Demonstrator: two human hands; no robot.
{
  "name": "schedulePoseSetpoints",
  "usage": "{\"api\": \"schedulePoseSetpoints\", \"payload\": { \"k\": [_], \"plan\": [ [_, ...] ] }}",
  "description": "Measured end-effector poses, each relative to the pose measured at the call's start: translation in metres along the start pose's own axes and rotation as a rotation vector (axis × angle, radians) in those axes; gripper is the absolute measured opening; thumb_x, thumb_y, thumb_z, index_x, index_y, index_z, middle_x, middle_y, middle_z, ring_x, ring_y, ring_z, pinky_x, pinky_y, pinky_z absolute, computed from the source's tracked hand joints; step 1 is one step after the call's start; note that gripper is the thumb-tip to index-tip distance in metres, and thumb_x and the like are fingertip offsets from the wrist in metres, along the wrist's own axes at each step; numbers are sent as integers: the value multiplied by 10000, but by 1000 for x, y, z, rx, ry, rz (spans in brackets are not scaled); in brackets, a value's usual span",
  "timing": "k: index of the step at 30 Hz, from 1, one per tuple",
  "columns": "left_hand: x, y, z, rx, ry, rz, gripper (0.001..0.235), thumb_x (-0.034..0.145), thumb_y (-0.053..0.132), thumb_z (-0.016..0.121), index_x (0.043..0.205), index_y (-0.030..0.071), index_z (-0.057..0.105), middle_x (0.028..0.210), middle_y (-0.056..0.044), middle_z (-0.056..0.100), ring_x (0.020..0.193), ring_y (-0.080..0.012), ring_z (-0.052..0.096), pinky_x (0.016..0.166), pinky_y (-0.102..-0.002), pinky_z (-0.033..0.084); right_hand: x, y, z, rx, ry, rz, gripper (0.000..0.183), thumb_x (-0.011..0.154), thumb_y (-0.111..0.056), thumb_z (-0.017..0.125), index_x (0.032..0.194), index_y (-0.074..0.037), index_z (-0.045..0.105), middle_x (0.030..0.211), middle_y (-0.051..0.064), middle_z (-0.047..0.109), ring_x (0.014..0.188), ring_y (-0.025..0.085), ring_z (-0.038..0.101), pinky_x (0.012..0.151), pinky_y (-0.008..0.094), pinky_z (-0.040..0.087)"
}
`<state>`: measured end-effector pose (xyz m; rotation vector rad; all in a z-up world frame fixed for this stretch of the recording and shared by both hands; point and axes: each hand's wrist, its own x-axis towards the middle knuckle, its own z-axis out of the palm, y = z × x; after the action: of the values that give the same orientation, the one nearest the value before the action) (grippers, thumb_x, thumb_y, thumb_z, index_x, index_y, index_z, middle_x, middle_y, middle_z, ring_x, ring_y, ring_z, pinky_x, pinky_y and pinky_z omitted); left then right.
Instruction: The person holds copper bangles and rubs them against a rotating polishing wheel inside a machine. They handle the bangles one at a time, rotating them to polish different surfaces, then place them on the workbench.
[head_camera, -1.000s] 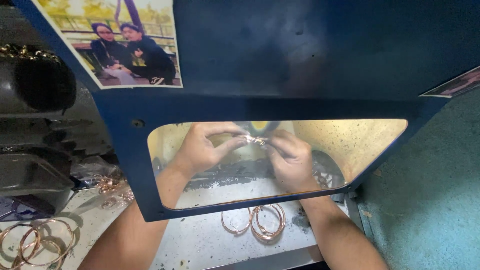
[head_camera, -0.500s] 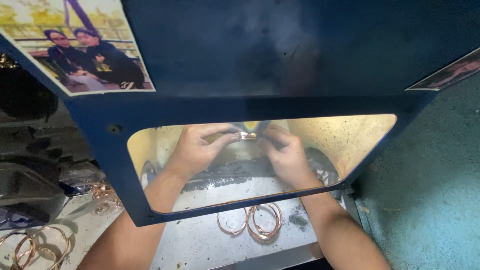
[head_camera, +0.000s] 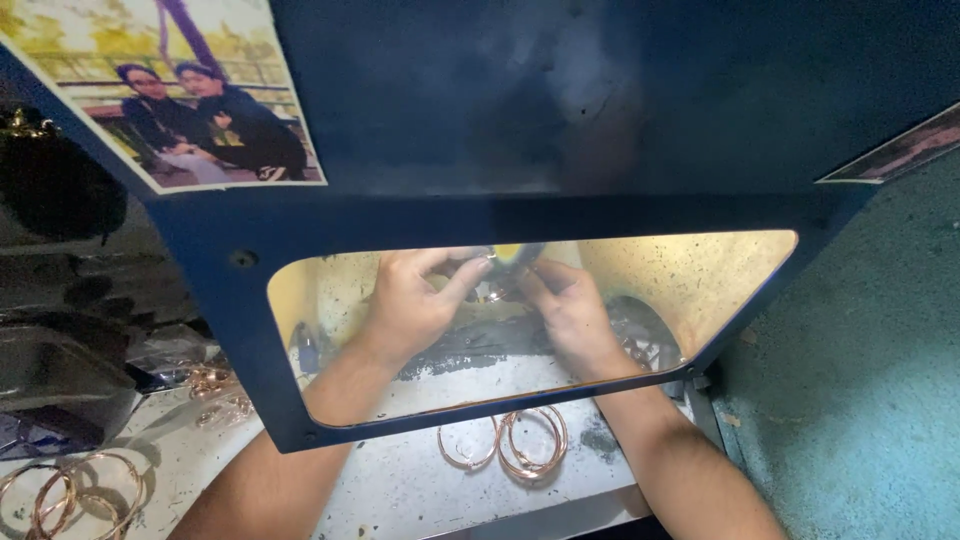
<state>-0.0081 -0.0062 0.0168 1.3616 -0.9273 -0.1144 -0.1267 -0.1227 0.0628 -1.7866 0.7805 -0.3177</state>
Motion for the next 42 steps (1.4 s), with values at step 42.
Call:
{"api": "schedulePoseSetpoints", "payload": {
  "k": [42],
  "plan": [
    [-4, -5, -12, 110, -35, 23, 114, 948, 74, 707, 1001, 37, 801, 829, -151, 792, 798, -279, 789, 732, -346, 616, 6, 10, 11, -53, -26, 51, 316, 1015, -206, 587, 1141, 35, 746, 1054, 232, 771, 1164, 366, 708, 983, 547, 519]
  ]
}}
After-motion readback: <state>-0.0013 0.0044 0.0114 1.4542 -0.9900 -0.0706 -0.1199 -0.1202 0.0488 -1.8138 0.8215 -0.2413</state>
